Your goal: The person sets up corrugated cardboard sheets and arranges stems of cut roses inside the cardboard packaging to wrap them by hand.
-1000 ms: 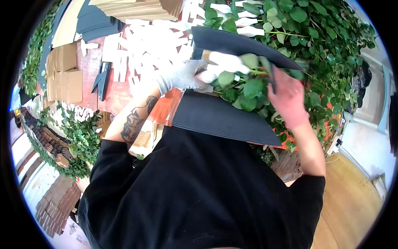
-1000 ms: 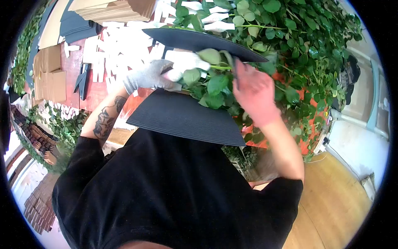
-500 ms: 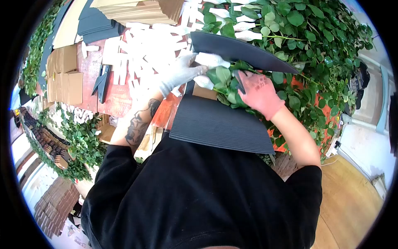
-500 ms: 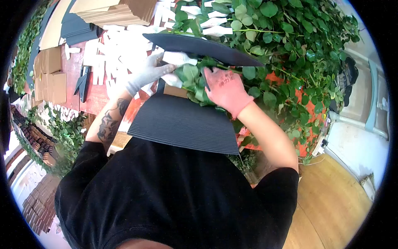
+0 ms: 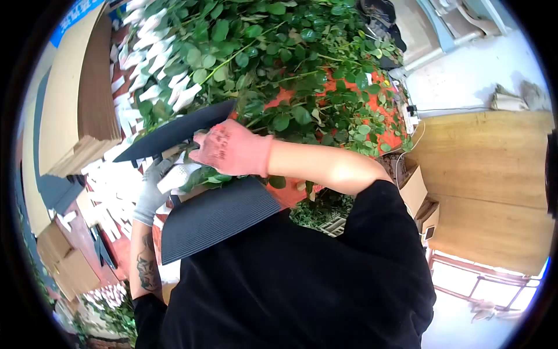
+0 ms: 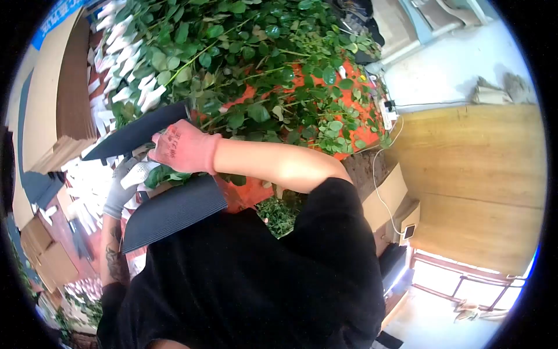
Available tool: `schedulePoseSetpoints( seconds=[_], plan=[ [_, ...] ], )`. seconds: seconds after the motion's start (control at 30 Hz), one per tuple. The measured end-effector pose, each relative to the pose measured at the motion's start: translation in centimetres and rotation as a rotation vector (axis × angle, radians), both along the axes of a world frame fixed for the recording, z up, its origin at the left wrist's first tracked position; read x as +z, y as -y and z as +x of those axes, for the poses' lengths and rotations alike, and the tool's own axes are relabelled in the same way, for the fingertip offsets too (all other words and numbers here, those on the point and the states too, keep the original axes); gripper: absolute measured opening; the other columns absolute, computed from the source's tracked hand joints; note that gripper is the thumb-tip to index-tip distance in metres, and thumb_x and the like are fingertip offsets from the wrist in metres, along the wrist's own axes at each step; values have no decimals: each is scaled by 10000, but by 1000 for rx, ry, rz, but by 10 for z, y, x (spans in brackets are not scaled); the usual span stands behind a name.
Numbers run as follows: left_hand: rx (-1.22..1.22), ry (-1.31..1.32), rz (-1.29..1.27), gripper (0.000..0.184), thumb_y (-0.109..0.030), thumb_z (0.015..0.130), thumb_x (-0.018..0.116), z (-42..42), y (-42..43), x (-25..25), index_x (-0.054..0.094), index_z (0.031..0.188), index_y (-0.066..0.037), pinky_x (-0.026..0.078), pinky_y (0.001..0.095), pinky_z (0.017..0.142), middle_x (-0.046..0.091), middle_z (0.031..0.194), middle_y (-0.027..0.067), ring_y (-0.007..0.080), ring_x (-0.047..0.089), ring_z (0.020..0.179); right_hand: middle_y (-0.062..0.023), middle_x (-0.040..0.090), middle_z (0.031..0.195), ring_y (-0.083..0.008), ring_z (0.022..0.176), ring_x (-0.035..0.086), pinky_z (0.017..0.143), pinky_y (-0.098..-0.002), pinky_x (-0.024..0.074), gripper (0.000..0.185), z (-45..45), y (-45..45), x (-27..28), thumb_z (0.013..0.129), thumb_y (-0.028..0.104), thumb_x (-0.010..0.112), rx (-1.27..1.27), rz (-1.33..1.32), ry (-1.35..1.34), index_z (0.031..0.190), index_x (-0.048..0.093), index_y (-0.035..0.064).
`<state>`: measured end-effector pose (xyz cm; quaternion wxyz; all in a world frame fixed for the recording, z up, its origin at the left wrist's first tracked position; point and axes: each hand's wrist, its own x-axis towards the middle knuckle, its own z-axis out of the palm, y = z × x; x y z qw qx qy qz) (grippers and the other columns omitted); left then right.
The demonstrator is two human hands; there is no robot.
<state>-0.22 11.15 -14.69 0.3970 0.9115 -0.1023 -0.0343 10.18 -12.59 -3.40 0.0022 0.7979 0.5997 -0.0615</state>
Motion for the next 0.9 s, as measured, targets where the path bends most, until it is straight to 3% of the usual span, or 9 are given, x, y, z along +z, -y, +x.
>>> schedulePoseSetpoints(
  seconds=[0.1,0.17,0.37,0.4,0.5,0.57,0.63,0.77,0.9],
  plan=[
    [67,13,129,392,-122,761,577,8,5,4,572,1144,-38,447,402,874,578,1075,189,358,562,998,-16,495,761,-151,579,526,504,-238,440,261,11,28,48,746,111,508,-145,273,174,1001,560,134],
    [46,90,200,396,-101,765,555,14,18,25,563,1155,-36,460,413,803,550,1035,173,352,564,914,-50,574,797,-191,723,591,658,-291,508,328,31,60,101,648,40,578,-233,516,203,973,602,79],
    [126,213,386,385,-234,778,642,0,29,39,606,1125,-70,434,407,834,566,1016,130,316,545,975,-25,618,856,-100,809,553,737,-257,450,265,128,190,236,784,-20,569,-741,1167,623,1046,597,-46],
    [153,226,282,363,-248,771,656,-1,31,48,627,1087,-71,439,404,800,563,982,130,311,549,931,-44,603,813,-115,791,560,727,-272,463,146,145,198,252,813,36,544,-579,1140,669,929,598,-35],
    [98,182,71,323,-247,740,698,-14,22,47,630,979,-42,428,390,664,563,766,125,298,548,742,-148,657,1054,-252,985,617,868,-318,437,436,203,190,242,814,306,636,-787,699,870,1135,601,14],
    [32,230,91,327,-248,733,688,-23,13,28,619,972,-36,457,408,712,584,817,138,303,583,795,-182,594,1169,-310,1098,561,920,-358,420,493,203,145,223,831,350,610,-555,427,1188,1190,543,19],
    [-26,92,150,346,-206,723,682,-35,2,14,628,1031,-57,452,400,843,607,1076,133,333,583,940,-156,604,1130,-306,1062,575,887,-366,446,450,128,85,187,832,344,599,-556,414,999,1157,562,35],
    [-108,-125,69,410,-154,713,687,-28,1,28,629,1110,-74,454,396,870,585,1113,158,343,573,980,-64,612,1043,-229,1023,572,856,-367,454,348,-11,12,95,799,259,606,-18,30,-240,1113,572,114],
    [-121,-153,7,373,-176,763,643,-28,-2,22,615,1121,-74,457,391,887,582,1130,156,334,575,1003,-63,618,979,-234,955,592,813,-376,462,328,-18,-5,-7,791,233,608,-19,-262,-405,1095,556,122]
  ],
)
